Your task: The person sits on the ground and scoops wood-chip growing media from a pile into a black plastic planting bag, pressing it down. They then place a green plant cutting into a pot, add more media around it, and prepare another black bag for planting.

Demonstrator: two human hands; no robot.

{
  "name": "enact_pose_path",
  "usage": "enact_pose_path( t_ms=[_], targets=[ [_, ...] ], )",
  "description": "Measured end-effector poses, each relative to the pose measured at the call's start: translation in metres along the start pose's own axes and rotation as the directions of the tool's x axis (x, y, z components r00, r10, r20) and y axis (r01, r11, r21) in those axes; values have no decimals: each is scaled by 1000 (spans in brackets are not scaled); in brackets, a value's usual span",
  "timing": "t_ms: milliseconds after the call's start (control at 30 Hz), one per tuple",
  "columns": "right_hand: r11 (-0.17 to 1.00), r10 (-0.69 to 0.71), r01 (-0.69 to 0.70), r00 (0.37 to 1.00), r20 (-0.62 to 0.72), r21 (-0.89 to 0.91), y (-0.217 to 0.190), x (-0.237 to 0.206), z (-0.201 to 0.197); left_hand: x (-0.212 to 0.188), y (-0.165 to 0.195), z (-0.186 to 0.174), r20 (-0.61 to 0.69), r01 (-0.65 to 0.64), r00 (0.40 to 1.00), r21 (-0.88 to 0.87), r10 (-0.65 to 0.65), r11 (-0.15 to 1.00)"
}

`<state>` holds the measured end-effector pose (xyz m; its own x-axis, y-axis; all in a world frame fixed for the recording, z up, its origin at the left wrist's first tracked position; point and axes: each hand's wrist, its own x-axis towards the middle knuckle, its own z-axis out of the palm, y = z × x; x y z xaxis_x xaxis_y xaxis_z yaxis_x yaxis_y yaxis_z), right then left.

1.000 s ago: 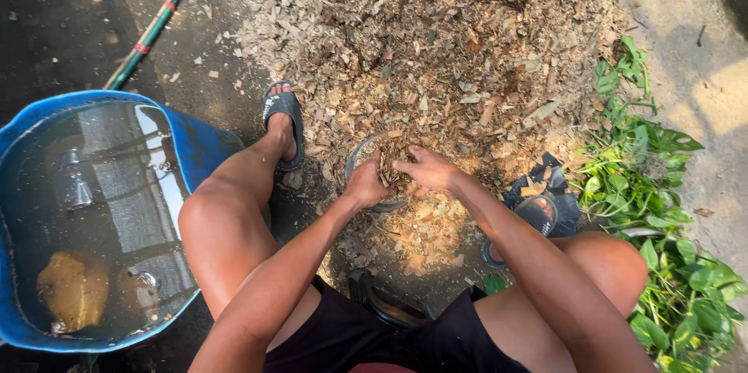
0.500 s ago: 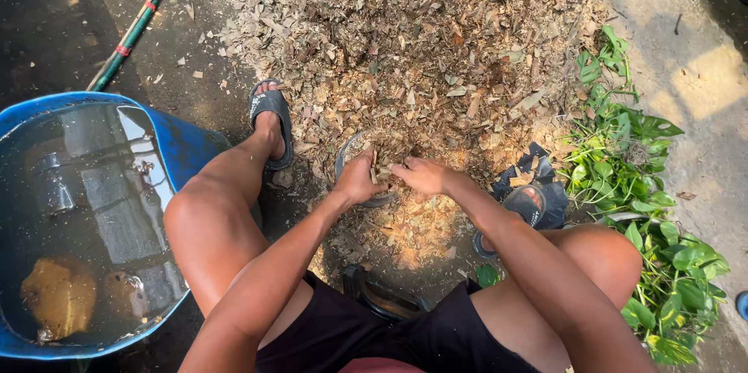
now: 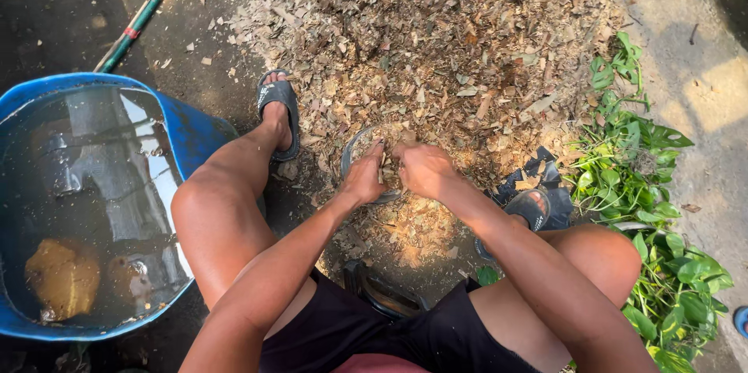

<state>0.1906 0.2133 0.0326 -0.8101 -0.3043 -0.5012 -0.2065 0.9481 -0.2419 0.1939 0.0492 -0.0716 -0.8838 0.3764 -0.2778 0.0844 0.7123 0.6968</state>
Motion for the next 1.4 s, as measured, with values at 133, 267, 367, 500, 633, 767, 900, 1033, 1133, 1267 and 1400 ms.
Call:
enact_pose_path(
  t_ms=[133,267,367,500,633,767,900,1033,1133,1267,1400],
  targets=[
    [986,-150,160,972,183,-40,-1,17,22,-4,14,-6,-32,-34,999,-45,33,998],
    [995,68,-88,930,362,39,3,26,13,-8,29,-12,110,92,991,-115,-79,989],
    [992,124,-128,939,321,-10,18,31,5,-6,26,-11,53,96,994,-66,-92,993],
    [976,-202,191,974,100,107,35,39,19,6,12,-2,2,13,1000,-73,-13,997],
    [976,-205,183,955,214,118,18,38,38,13,7,6,-38,-63,997,-13,62,998],
    [987,111,-147,918,381,67,3,31,9,11,7,2,170,150,976,-59,-138,987],
    [997,68,-78,959,274,26,11,29,-16,13,4,-1,23,30,999,-61,-28,998],
    [982,-171,152,966,194,110,8,32,2,18,4,3,-102,-177,980,-38,172,983],
    [989,133,-149,867,480,-5,2,35,11,17,7,1,-54,-161,985,59,165,985],
    [988,120,-148,892,436,32,7,37,-3,11,13,-15,15,26,1000,50,-26,998],
    [977,-209,206,976,60,55,9,38,-8,5,18,-37,-161,-19,986,63,29,998]
  ],
)
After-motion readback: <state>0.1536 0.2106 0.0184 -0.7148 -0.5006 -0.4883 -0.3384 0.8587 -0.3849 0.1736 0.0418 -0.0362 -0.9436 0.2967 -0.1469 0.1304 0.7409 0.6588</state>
